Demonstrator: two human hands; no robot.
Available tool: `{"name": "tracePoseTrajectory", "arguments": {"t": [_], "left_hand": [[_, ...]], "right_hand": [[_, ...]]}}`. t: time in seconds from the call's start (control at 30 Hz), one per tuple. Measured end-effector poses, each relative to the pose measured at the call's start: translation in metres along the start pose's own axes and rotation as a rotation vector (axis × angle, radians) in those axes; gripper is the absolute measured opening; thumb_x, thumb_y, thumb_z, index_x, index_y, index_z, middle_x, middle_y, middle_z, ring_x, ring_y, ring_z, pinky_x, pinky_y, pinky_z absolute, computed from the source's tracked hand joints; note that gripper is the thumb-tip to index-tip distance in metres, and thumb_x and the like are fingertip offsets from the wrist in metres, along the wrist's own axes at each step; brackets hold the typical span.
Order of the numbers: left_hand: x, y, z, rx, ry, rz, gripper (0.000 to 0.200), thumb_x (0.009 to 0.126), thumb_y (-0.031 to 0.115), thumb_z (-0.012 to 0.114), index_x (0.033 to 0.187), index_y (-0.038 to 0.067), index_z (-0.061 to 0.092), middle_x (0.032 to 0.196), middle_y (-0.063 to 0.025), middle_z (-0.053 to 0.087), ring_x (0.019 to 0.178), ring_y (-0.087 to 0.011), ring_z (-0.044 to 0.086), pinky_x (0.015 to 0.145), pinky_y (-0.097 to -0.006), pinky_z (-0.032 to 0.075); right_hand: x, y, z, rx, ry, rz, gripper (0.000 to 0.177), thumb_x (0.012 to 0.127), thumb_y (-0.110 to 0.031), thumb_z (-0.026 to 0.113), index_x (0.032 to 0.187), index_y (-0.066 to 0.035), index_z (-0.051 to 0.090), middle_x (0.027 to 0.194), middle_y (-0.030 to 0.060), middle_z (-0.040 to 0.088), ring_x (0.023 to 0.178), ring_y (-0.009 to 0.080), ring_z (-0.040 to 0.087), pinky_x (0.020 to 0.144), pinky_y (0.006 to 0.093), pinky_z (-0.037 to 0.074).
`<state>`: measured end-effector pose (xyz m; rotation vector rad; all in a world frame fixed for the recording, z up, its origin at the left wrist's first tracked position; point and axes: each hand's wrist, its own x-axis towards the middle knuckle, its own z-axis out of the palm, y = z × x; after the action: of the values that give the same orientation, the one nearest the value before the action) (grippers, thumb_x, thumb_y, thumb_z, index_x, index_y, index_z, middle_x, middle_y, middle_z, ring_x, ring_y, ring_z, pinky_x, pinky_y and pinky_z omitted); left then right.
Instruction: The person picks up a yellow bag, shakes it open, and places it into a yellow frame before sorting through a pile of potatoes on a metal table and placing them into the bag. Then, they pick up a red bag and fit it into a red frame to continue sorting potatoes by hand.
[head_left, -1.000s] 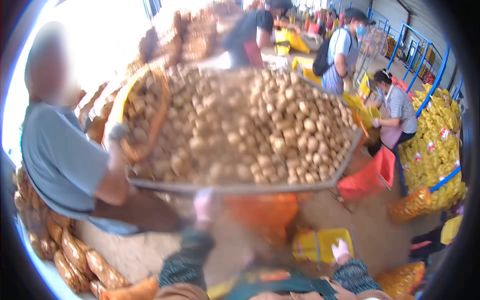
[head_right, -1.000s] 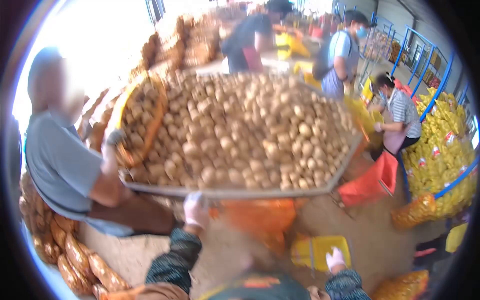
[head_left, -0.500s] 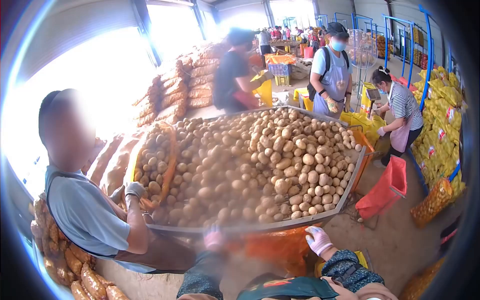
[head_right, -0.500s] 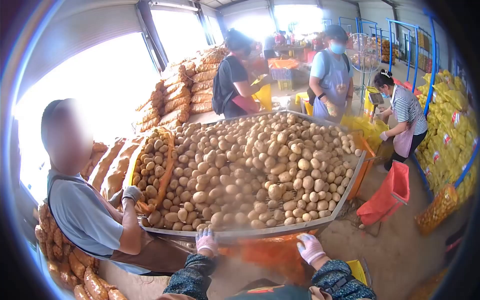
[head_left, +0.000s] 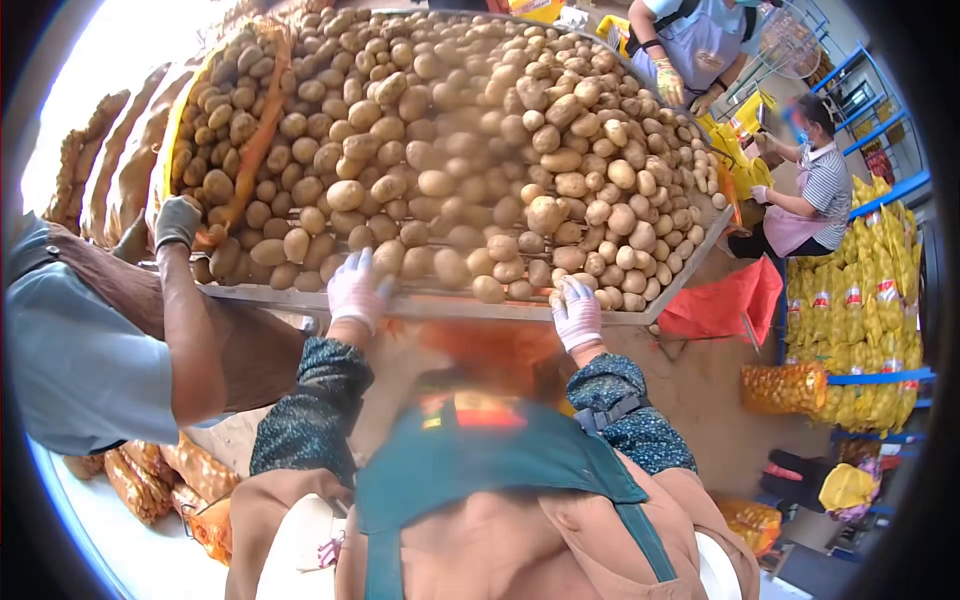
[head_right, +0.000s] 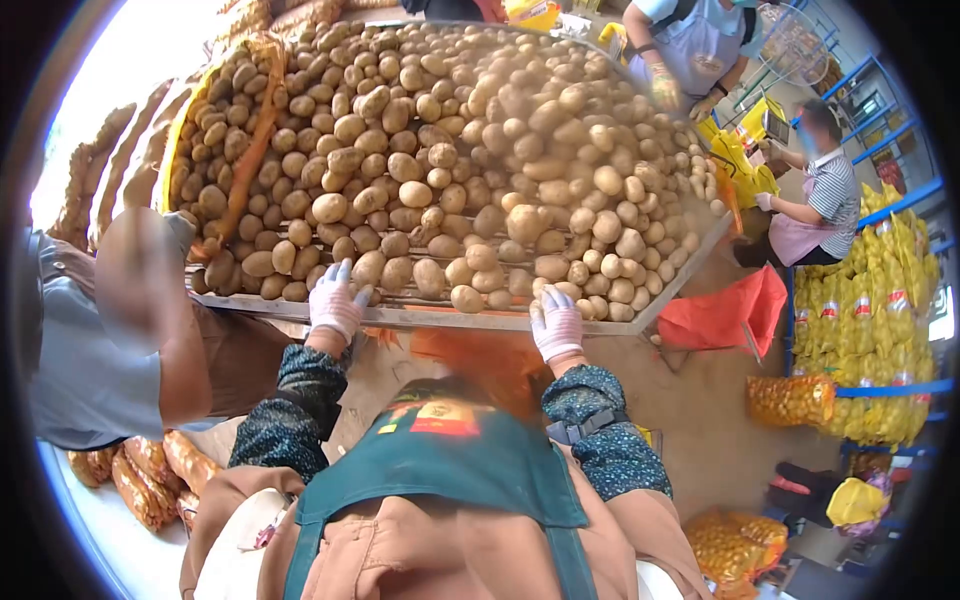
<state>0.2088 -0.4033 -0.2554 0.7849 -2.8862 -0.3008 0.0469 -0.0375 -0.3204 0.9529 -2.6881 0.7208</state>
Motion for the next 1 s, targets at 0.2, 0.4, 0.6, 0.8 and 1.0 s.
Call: {"name": "tracePoseTrajectory", "arguments": {"t": [0.2, 0.4, 0.6, 0.8, 1.0], "left_hand": [[0.048, 0.008, 0.006, -0.030, -0.368, 0.103, 0.067, 0.079, 0.031, 0.076, 0.136, 0.006, 0.049, 0.127, -0.0189, 0.056, 0.112, -0.0370, 0.058, 0.096, -0.0459, 0.047], [0.068, -0.035, -0.011, -1.744, -0.424, -0.557, 0.054, 0.088, 0.013, 0.068, 0.135, -0.001, 0.047, 0.128, -0.0132, 0.057, 0.114, -0.0206, 0.058, 0.092, -0.0338, 0.053], [0.078, -0.045, -0.025, -2.308, -0.501, -0.729, 0.052, 0.090, 0.039, 0.064, 0.130, 0.006, 0.053, 0.123, -0.0127, 0.061, 0.108, -0.0298, 0.060, 0.085, -0.0414, 0.054], [0.081, -0.054, -0.014, -2.334, -0.510, -0.851, 0.057, 0.091, 0.046, 0.064, 0.132, 0.009, 0.050, 0.127, -0.0105, 0.058, 0.115, -0.0287, 0.055, 0.096, -0.0479, 0.047], [0.089, -0.065, -0.031, -2.026, -0.229, -0.929, 0.038, 0.092, 0.035, 0.066, 0.117, 0.007, 0.060, 0.107, -0.0100, 0.067, 0.097, -0.0259, 0.067, 0.075, -0.0435, 0.061]], "right_hand": [[0.009, -0.017, -0.004, -0.077, 0.000, -0.008, 0.022, 0.088, -0.019, 0.061, 0.103, -0.005, 0.068, 0.112, 0.0143, 0.063, 0.103, 0.0335, 0.060, 0.091, 0.0460, 0.046], [0.021, -0.027, -0.007, -0.032, -0.080, 0.135, 0.022, 0.084, -0.014, 0.064, 0.103, -0.003, 0.067, 0.111, 0.0159, 0.062, 0.104, 0.0357, 0.060, 0.094, 0.0453, 0.046], [0.113, -0.080, -0.001, 0.307, -0.113, 0.159, 0.031, 0.085, -0.010, 0.067, 0.114, -0.004, 0.064, 0.116, 0.0160, 0.064, 0.109, 0.0328, 0.059, 0.097, 0.0417, 0.047], [0.233, -0.153, 0.059, 0.195, -0.255, -0.233, 0.043, 0.087, -0.025, 0.067, 0.126, -0.008, 0.058, 0.125, 0.0147, 0.060, 0.118, 0.0315, 0.054, 0.102, 0.0424, 0.045], [0.265, -0.155, 0.104, -0.125, -0.527, -0.296, 0.050, 0.082, -0.026, 0.070, 0.130, -0.017, 0.055, 0.122, 0.0139, 0.052, 0.118, 0.0352, 0.049, 0.100, 0.0434, 0.044]]}}
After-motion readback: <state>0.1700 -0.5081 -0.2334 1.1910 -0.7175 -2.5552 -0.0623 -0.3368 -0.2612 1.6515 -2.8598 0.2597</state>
